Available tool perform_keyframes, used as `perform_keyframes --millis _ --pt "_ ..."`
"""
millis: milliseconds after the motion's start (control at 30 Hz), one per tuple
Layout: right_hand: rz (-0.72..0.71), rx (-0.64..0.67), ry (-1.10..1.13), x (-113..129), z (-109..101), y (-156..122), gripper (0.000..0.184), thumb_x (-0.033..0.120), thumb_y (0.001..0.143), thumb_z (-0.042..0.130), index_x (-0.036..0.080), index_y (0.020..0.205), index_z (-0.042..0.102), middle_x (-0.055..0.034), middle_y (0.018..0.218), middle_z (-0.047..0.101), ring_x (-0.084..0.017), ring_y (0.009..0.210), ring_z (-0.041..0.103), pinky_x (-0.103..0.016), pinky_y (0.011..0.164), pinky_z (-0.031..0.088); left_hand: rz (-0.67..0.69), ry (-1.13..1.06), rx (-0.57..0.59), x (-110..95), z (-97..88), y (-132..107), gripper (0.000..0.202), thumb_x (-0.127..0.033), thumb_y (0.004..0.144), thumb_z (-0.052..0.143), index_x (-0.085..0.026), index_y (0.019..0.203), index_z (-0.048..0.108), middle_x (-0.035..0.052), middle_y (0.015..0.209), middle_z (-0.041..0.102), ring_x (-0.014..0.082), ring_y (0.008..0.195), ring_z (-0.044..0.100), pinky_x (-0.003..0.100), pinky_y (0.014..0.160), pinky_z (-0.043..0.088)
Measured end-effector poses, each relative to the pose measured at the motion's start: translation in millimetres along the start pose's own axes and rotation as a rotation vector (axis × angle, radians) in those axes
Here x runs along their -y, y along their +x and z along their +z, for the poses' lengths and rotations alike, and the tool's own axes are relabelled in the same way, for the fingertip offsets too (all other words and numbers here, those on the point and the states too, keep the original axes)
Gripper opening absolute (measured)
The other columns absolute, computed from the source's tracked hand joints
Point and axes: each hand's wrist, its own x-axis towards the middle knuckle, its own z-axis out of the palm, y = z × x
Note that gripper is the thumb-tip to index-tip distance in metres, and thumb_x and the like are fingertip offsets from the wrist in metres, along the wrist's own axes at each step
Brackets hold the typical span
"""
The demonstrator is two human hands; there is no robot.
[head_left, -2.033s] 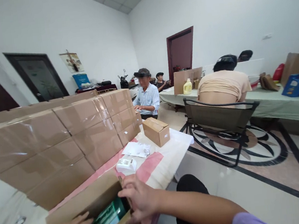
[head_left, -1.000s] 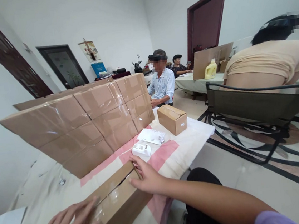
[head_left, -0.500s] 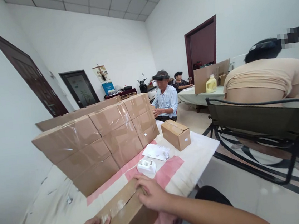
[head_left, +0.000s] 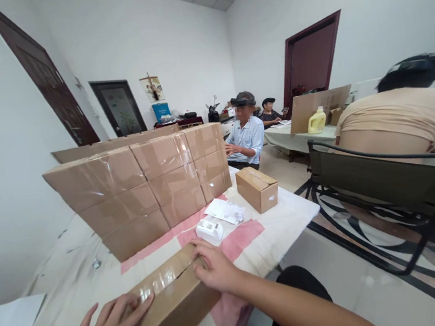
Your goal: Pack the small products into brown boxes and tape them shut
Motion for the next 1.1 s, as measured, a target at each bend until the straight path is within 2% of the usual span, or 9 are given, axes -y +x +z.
perform_keyframes --millis 200,367,500,567,700,800,900,1000,1100 --pt "-0.005 0.022 -0.036 -3.6 3.7 11.4 0.021 0.009 0.078 0.055 0.022 0.094 0.058 -0.0131 0.137 0.062 -0.022 0.137 0.053 -0.039 0.110 0.044 0.050 -0.015 -0.001 0.5 -0.6 5.8 0.050 -0.058 0.078 0.069 -0.039 0.123 0.073 0.0072 0.119 0.070 0.0331 0.115 0.061 0.062 0.115 0.025" --pt "-0.031 0.126 -0.117 -10.5 8.9 25.1 0.022 0.009 0.081 0.053 0.021 0.098 0.059 -0.0140 0.137 0.062 -0.022 0.140 0.051 -0.039 0.112 0.043 0.067 -0.012 -0.003 9.6 -1.8 8.7 0.049 -0.059 0.078 0.068 -0.035 0.120 0.073 0.0060 0.117 0.071 0.0315 0.111 0.062 0.059 0.116 0.027" --pt "0.003 0.086 -0.136 -11.3 21.7 26.1 0.015 0.020 0.092 0.053 0.021 0.105 0.060 -0.0128 0.153 0.049 -0.022 0.147 0.042 -0.040 0.117 0.037 0.093 -0.035 -0.020 22.9 -8.5 8.3 0.048 -0.056 0.081 0.066 -0.033 0.121 0.072 0.0055 0.116 0.070 0.0286 0.109 0.062 0.059 0.115 0.027" --pt "0.023 0.103 -0.107 -12.8 23.6 31.0 0.016 0.028 0.095 0.054 0.022 0.110 0.059 -0.0116 0.152 0.048 -0.022 0.147 0.041 -0.039 0.114 0.041 0.096 -0.051 -0.003 35.0 -8.5 8.8 0.047 -0.054 0.083 0.064 -0.032 0.125 0.071 0.0055 0.117 0.069 0.0279 0.110 0.060 0.056 0.111 0.033" --pt "0.118 0.046 -0.168 -30.0 0.8 55.0 0.028 0.029 0.098 0.049 0.020 0.123 0.055 -0.0126 0.145 0.052 -0.020 0.133 0.053 -0.033 0.104 0.047 0.090 -0.105 0.047 57.8 -1.8 8.1 0.052 -0.054 0.084 0.065 -0.034 0.132 0.067 0.0071 0.119 0.066 0.0276 0.111 0.059 0.041 0.095 0.046" --pt "0.351 -0.019 -0.510 -54.6 -32.6 73.9 0.038 0.030 0.092 0.058 0.017 0.127 0.053 -0.0153 0.151 0.042 -0.024 0.136 0.048 -0.035 0.108 0.042 0.085 -0.094 0.033 65.5 4.0 6.3 0.057 -0.054 0.081 0.069 -0.038 0.136 0.065 0.0067 0.122 0.066 0.0273 0.111 0.060 0.038 0.094 0.047" --pt "0.566 0.041 -0.692 -79.5 -57.9 82.4 0.046 0.033 0.084 0.068 0.014 0.125 0.056 -0.0187 0.139 0.051 -0.030 0.121 0.058 -0.037 0.095 0.047 0.093 -0.080 0.011 67.0 6.6 5.6 0.059 -0.054 0.081 0.069 -0.037 0.137 0.064 0.0077 0.123 0.067 0.0294 0.113 0.061 0.039 0.094 0.049" --pt "0.627 0.111 -0.697 -96.0 -64.2 82.8 0.036 0.028 0.079 0.072 0.012 0.109 0.063 -0.0168 0.119 0.063 -0.026 0.098 0.066 -0.031 0.078 0.047 0.121 -0.094 0.022 68.1 5.7 7.2 0.057 -0.053 0.082 0.069 -0.037 0.137 0.064 0.0075 0.121 0.068 0.0294 0.114 0.061 0.037 0.094 0.050" --pt "0.659 0.128 -0.723 -102.5 -60.0 82.7 0.034 0.027 0.080 0.070 0.012 0.109 0.063 -0.0168 0.118 0.064 -0.025 0.095 0.066 -0.029 0.072 0.044 0.135 -0.106 0.020 73.0 6.1 9.4 0.055 -0.051 0.084 0.069 -0.040 0.137 0.063 0.0055 0.122 0.067 0.0273 0.114 0.062 0.035 0.094 0.051"
